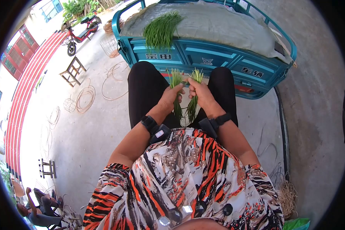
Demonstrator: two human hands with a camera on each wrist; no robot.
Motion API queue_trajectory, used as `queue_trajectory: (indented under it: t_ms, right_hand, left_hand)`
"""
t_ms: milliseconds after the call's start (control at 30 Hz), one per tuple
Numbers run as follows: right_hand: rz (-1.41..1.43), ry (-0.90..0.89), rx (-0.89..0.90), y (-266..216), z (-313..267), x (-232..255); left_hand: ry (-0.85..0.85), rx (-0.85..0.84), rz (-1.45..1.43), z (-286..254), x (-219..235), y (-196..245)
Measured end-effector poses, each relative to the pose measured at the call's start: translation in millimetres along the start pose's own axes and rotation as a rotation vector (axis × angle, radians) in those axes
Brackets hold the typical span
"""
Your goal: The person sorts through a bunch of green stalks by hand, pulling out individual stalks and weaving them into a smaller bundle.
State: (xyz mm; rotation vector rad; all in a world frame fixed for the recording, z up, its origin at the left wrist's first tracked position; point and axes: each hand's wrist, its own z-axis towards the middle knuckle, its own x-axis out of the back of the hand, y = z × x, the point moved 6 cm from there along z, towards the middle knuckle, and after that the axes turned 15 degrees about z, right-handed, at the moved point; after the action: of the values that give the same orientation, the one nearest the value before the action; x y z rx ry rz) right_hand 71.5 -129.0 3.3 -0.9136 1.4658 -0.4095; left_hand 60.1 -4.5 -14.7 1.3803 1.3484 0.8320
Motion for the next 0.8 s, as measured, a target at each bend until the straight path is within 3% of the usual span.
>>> queue_trajectory:
  t_ms: [300, 400, 500, 700, 800]
  right_hand:
    - [-0.028, -0.027, -0.045, 5, 2, -2]
    - [0.011, -0.003, 0.033, 0, 4, 3]
    - [-0.026, 0.136, 0.146, -8, 4, 11]
    - [0.312, 0.024, 0.147, -9, 6, 0]
    - [0.443, 0.050, 0.119, -8, 10, 10]
  left_hand:
    - [-0.009, -0.013, -0.020, -1, -1, 0]
    - [-0.013, -0.010, -0.008, -1, -1, 0]
    - [-0.025, -0.015, 0.002, -2, -2, 1]
    - [-0.030, -0.029, 0.001, 0, -1, 0]
    - [-0.027, -0.003, 0.001, -1, -1, 0]
